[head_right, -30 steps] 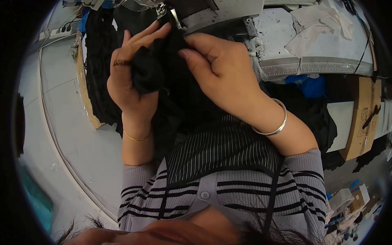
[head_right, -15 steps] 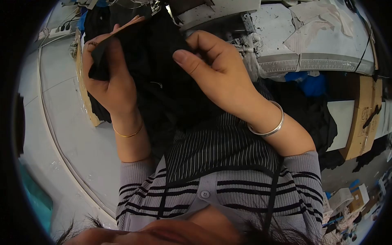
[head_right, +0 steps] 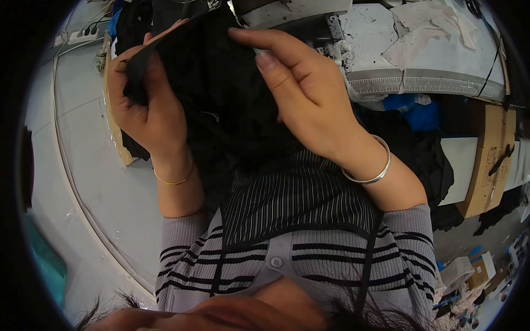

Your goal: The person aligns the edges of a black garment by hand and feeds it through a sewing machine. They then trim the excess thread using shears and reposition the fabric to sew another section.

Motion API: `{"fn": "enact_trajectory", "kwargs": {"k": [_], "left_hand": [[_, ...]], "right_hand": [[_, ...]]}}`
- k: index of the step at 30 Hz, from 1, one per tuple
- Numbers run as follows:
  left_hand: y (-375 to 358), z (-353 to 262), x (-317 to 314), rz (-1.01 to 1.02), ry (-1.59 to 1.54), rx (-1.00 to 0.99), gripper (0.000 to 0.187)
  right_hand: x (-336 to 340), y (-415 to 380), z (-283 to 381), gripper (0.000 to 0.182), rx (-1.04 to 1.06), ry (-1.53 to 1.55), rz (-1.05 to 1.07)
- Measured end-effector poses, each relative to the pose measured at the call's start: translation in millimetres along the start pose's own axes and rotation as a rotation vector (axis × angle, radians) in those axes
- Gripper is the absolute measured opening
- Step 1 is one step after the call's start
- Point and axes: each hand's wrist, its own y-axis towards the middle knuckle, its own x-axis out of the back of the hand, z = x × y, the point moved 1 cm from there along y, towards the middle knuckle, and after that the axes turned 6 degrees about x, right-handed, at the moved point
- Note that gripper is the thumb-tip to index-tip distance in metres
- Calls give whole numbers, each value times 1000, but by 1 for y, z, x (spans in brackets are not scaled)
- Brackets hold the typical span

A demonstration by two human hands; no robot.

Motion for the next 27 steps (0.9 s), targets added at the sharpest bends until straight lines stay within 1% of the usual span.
{"fn": "enact_trajectory", "kwargs": {"k": [4,5,7,8,9,10,11,12,13,14,15,16,20,21,22,23,24,25,26,27], "left_hand": [[0,-17,-2,61,49,-12,12],[-1,-23,-4,62,48,-11,12],[-2,-38,-12,240,80,-44,25],[-8,-40,-14,261,99,-30,35],[-14,-38,-15,261,99,-31,35],[-19,-34,-16,227,57,29,32],[-21,-30,-17,193,16,91,32],[-20,-26,-19,194,16,92,32],[-16,-19,-20,193,22,65,27],[-14,-15,-20,192,28,39,23],[-13,-13,-17,191,30,42,23],[-11,-12,-14,174,-39,94,20],[2,-3,-3,107,-317,283,11],[2,-2,-1,94,-387,336,9],[2,-2,1,96,-388,341,9],[2,-4,3,131,-293,280,10],[1,-6,5,165,-199,216,12],[0,-9,4,165,-198,216,12],[-3,-16,1,191,-95,99,14],[-6,-21,-1,215,8,-18,17]], "right_hand": [[-18,11,3,43,206,-514,-20],[-18,11,6,43,205,-515,-20],[-20,11,13,41,109,-948,152],[-20,10,13,41,111,-948,154],[-21,8,12,43,153,-956,125],[-22,6,10,45,194,-963,95],[-23,4,6,45,192,-962,93],[-24,1,1,46,244,-853,-11],[-25,0,-2,46,297,-744,-112],[-26,2,-5,46,297,-744,-110],[-27,4,-7,46,270,-652,-125],[-28,4,-8,46,244,-561,-141],[-21,8,1,46,252,-596,-125],[-19,8,0,50,223,-658,-72],[-18,8,0,53,192,-719,-18],[-18,10,3,53,188,-717,-18],[-19,13,6,54,163,-820,39],[-20,14,8,54,139,-923,97],[-20,13,7,54,141,-922,98],[-21,12,6,52,197,-917,65]]}}
